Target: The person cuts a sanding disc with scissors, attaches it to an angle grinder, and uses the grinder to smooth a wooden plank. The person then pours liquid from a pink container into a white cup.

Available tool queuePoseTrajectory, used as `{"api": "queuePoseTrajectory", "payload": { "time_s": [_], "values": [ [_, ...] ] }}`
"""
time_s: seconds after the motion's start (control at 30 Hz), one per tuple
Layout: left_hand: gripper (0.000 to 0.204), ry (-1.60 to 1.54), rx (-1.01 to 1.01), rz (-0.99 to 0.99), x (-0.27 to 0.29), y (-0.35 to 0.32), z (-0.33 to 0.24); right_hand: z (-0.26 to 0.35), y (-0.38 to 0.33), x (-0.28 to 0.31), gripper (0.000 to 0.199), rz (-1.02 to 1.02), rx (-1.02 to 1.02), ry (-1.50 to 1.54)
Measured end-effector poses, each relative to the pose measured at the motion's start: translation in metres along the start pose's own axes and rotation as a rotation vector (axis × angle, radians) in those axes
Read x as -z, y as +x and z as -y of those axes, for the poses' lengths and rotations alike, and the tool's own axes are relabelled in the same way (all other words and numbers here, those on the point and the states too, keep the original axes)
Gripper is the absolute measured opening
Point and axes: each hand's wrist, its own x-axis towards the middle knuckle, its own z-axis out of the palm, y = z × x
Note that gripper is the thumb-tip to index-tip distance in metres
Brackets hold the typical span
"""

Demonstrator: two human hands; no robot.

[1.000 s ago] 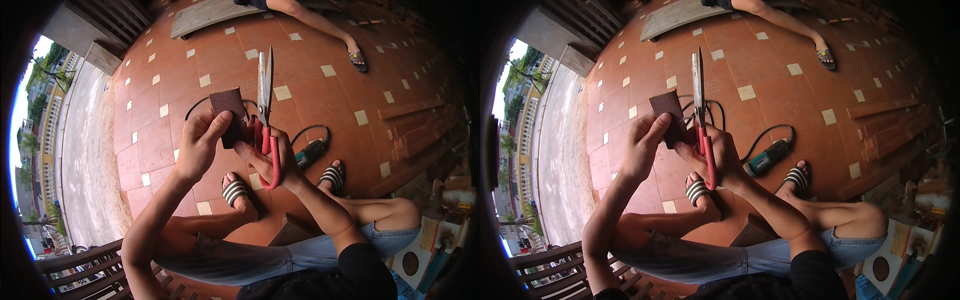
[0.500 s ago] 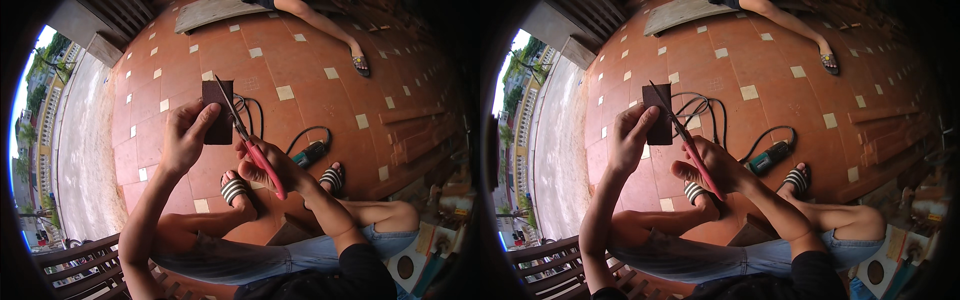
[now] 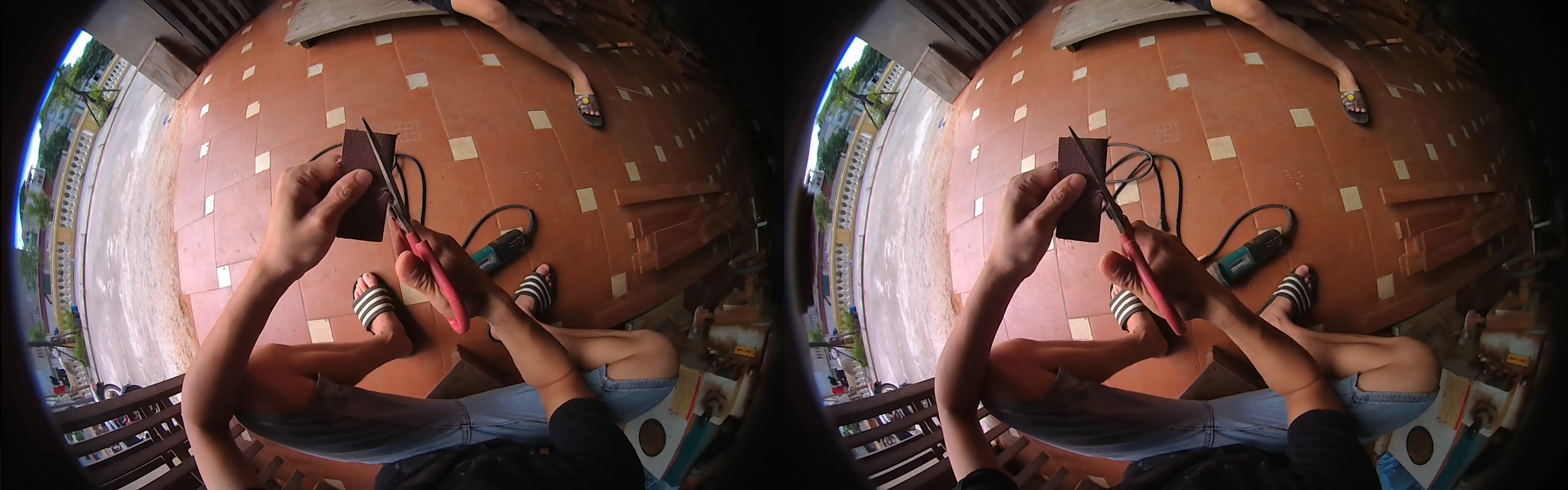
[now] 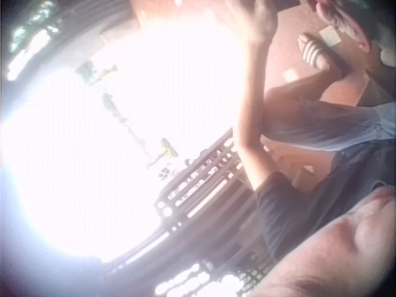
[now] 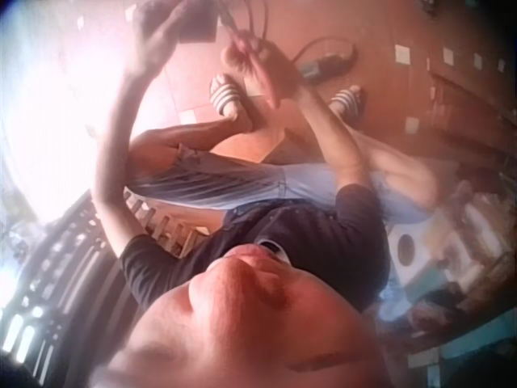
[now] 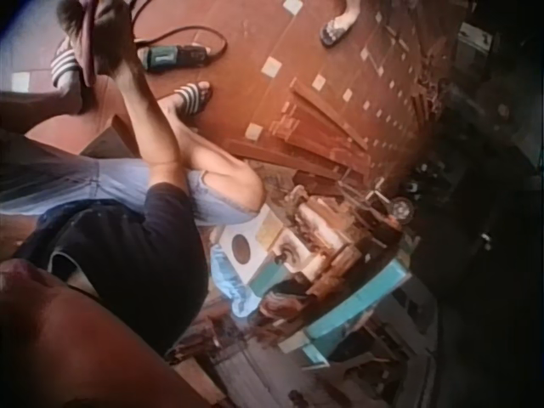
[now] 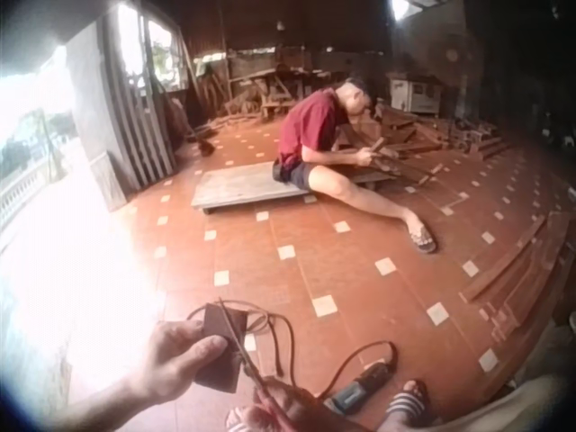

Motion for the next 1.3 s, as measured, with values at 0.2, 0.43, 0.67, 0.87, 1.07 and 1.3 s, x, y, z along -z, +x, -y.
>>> {"api": "queuePoseTrajectory", "payload": {
  "time_s": [0.2, 0.43, 0.67, 0.87, 1.07, 1.3],
  "values": [
    [0.027, 0.001, -0.002, -0.015, 0.001, -0.003, 0.003, 0.008, -0.003, -0.002, 0.079, -0.042, -0.006, -0.002],
    [0.026, -0.014, 0.002, -0.009, 0.004, -0.002, 0.011, 0.010, -0.002, -0.004, 0.082, -0.078, -0.052, -0.070],
    [0.027, -0.104, -0.089, -0.303, 0.027, 0.007, 0.015, 0.012, 0.007, 0.003, 0.094, -0.057, -0.020, -0.091],
    [0.072, 0.758, -0.292, -0.066, -0.016, -0.003, 0.021, 0.008, 0.019, 0.004, 0.062, -0.395, 0.266, 0.144],
    [0.040, -0.332, 0.259, 0.204, -0.020, -0.004, 0.016, 0.030, 0.002, 0.039, 0.040, -0.166, 0.021, 0.740],
    [0.038, 0.346, -0.097, -0.257, 0.006, 0.019, 0.010, 0.011, 0.004, 0.054, 0.038, -0.094, -0.053, 0.303]
  ]
}}
